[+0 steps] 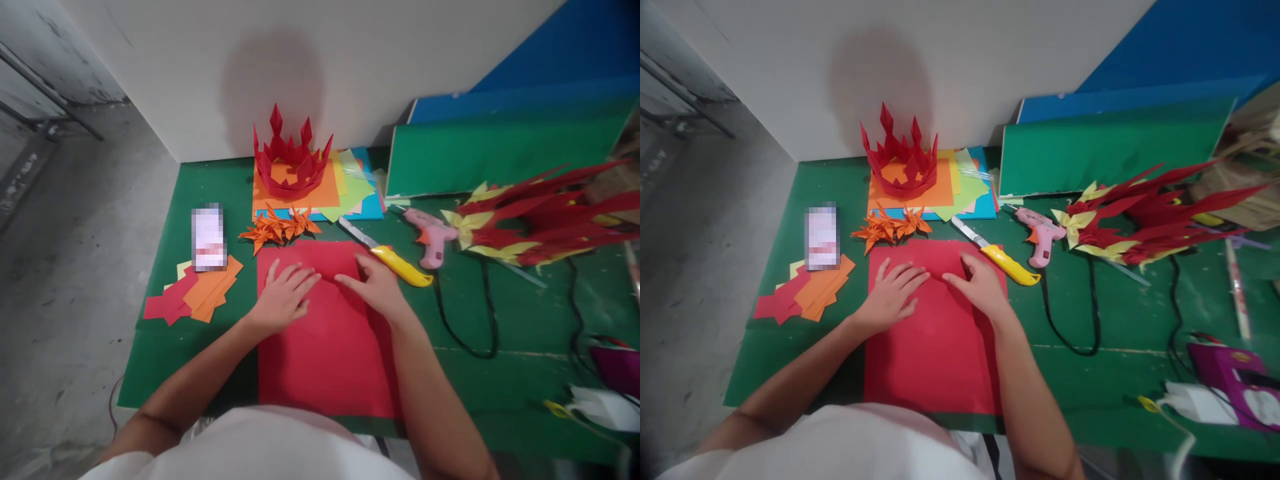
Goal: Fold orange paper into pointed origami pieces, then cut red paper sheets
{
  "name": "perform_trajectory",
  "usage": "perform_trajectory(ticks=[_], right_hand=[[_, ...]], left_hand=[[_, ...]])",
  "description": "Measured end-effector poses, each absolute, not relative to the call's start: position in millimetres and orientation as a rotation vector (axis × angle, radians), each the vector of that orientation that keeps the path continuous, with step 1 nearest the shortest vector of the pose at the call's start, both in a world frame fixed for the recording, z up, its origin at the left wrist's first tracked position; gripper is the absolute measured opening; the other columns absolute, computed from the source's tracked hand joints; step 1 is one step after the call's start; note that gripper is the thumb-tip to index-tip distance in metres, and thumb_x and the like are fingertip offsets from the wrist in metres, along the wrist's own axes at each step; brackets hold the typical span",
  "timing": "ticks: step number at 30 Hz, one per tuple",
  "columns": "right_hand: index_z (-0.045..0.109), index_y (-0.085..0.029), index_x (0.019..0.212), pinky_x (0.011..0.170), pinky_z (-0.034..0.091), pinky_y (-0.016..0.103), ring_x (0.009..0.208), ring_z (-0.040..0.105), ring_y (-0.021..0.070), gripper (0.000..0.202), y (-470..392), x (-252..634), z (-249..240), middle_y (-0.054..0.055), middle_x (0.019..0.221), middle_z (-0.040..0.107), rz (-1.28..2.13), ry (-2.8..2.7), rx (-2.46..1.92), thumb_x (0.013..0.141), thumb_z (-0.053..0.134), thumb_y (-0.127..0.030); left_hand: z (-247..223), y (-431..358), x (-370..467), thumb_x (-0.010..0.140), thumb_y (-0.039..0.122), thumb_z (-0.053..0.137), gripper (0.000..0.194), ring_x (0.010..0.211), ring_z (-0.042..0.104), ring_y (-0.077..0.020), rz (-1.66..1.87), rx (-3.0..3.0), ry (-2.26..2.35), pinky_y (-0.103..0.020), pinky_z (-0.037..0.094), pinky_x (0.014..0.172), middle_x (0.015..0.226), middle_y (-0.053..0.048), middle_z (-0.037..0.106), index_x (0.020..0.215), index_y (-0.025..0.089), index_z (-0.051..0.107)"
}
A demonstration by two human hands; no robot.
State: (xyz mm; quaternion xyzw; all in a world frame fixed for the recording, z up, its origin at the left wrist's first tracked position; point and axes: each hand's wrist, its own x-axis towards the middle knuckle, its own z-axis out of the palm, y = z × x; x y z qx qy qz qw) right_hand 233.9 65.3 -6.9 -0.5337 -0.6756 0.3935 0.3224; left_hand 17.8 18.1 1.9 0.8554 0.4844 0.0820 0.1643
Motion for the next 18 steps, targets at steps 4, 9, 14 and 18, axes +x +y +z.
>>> perform_trajectory(ticks=[4,9,14,18], right_hand=[[0.061,-0.019,0.059,0.052,0.043,0.028,0.053,0.053,0.0152,0.028,68.2,240.5,0.1,-0.002,0.054,0.057,0.896,-1.732,-1.486,0.075,0.065,-0.041],[0.07,-0.02,0.071,0.06,0.049,0.031,0.062,0.059,0.018,0.017,69.2,247.8,9.5,0.0,0.066,0.068,0.825,-1.673,-1.451,0.074,0.065,-0.036],[0.074,-0.022,0.081,0.069,0.053,0.035,0.071,0.065,0.0204,0.016,66.4,260.1,6.7,0.0,0.078,0.073,0.702,-1.39,-1.511,0.07,0.069,-0.032],[0.073,-0.018,0.079,0.071,0.053,0.036,0.068,0.064,0.0191,0.018,69.1,270.2,5.4,0.001,0.074,0.072,0.552,-1.126,-1.464,0.064,0.075,-0.029]], left_hand=[[-1.0,16.5,17.8,0.092,0.044,0.042,0.054,0.132,0.038,-0.0274,0.228,2.474,1.345,-0.057,0.005,0.115,0.137,-0.011,0.051,0.14,0.019,0.041],[0.6,14.4,18.9,0.091,0.048,0.044,0.058,0.126,0.043,-0.0282,0.196,2.508,1.301,-0.057,0.008,0.114,0.131,-0.013,0.053,0.14,0.017,0.041],[6.1,12.8,17.8,0.09,0.048,0.046,0.054,0.117,0.048,-0.027,0.197,2.497,1.258,-0.057,0.01,0.113,0.123,-0.013,0.056,0.135,0.018,0.047],[8.2,11.7,16.3,0.088,0.05,0.049,0.053,0.116,0.048,-0.0277,0.228,2.488,1.191,-0.058,0.011,0.111,0.121,-0.013,0.056,0.132,0.019,0.049]])
